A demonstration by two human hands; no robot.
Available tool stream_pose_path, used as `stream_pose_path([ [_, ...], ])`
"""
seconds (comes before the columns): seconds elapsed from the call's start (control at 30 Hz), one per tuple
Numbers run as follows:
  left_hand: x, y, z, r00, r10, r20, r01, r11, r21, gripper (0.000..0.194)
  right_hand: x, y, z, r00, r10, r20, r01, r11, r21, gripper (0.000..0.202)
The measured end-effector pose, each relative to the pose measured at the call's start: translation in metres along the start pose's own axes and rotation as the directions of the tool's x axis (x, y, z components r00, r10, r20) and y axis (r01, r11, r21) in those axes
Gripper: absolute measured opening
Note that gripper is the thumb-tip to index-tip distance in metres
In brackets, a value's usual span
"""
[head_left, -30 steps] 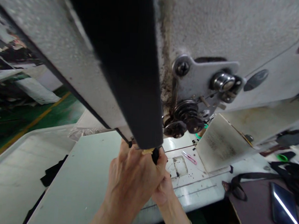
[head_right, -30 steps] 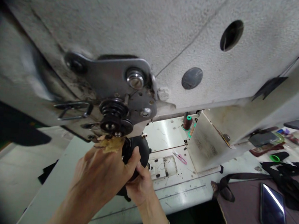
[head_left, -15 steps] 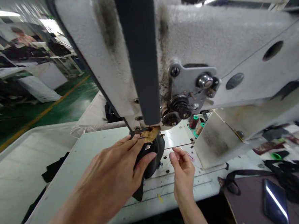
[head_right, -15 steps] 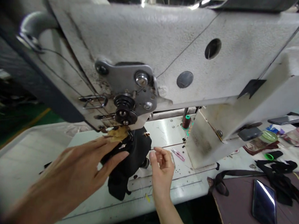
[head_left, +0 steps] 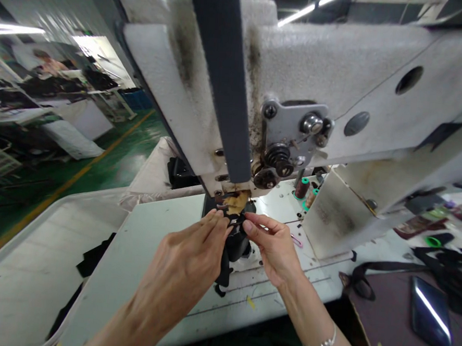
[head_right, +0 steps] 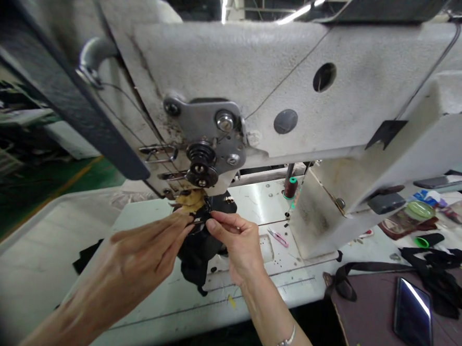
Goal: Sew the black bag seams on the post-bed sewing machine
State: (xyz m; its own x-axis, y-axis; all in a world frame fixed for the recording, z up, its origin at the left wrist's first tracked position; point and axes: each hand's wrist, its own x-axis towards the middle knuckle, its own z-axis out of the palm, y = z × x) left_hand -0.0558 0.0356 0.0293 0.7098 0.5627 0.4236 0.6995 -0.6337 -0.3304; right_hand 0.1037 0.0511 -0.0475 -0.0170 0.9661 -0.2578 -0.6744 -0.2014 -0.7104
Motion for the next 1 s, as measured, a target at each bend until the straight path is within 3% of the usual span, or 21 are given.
stream_pose_path([
  [0.2, 0.001, -0.001, -0.003, 0.997, 0.064, 0.052, -0.066, 0.997, 0.044, 0.040, -0.010, 0.007, -0.004, 0.972, -0.234, 0.033, 0.236, 0.960, -0.149, 0.023],
  [0.37, -0.004, -0.003, -0.003, 0.994, 0.093, 0.055, -0.094, 0.995, 0.029, 0.041, -0.020, 0.012, -0.012, 0.978, -0.196, 0.071, 0.205, 0.968, -0.148, 0.027],
  [0.6, -0.003, 0.000, 0.003, 0.996, 0.082, 0.035, -0.084, 0.994, 0.063, 0.037, -0.017, 0.018, -0.009, 0.956, -0.287, 0.062, 0.294, 0.930, -0.221, 0.022],
  [0.87, -0.002, -0.011, 0.008, 0.993, 0.118, -0.018, -0.118, 0.993, 0.004, 0.036, -0.017, 0.023, -0.008, 0.936, -0.348, 0.044, 0.347, 0.898, -0.272, 0.019],
  [1.0, 0.001, -0.017, 0.008, 0.993, 0.117, 0.004, -0.117, 0.992, -0.054, 0.033, -0.016, 0.024, -0.004, 0.926, -0.377, 0.033, 0.370, 0.884, -0.286, 0.019],
])
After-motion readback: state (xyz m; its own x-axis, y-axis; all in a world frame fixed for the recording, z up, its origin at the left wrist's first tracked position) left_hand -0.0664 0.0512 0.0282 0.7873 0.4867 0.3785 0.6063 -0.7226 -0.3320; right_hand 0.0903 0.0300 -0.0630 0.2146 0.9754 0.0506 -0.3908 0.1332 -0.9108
